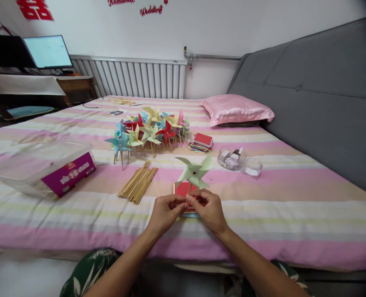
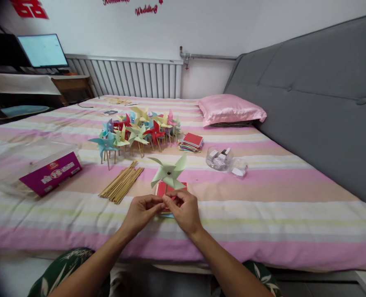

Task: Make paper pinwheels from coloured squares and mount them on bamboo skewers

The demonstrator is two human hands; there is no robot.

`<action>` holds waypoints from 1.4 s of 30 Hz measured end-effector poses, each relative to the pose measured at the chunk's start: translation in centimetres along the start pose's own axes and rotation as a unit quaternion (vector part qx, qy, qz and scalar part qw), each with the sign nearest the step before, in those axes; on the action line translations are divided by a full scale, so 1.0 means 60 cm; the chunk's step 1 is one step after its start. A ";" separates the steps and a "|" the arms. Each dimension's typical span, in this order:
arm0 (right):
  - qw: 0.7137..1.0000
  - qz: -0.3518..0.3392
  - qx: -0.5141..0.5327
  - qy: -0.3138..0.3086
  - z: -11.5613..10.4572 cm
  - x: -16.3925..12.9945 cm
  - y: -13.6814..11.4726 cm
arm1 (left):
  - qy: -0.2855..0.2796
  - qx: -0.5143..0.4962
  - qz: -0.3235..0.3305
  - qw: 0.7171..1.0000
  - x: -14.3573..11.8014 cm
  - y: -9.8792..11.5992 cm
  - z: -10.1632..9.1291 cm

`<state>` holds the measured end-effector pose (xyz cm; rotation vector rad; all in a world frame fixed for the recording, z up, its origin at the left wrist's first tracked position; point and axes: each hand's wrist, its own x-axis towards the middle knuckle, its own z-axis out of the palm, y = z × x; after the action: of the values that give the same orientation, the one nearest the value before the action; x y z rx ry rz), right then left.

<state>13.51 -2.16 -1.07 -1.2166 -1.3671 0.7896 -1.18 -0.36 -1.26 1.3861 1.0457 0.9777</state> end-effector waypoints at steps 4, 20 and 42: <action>1.000 -0.003 0.002 -0.001 0.002 -0.002 0.003 | 0.022 -0.001 -0.008 1.000 -0.001 -0.001 -0.001; 0.996 0.003 -0.077 -0.053 0.000 -0.002 0.014 | 0.304 0.293 0.013 0.906 0.101 0.024 -0.125; 0.981 -0.024 -0.157 -0.110 -0.013 0.004 -0.001 | 0.336 0.441 -0.161 0.817 0.312 0.016 -0.114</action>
<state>14.29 -2.09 -0.81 -1.3629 -1.7469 0.7080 -2.57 19.46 0.23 1.4942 2.4116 0.7393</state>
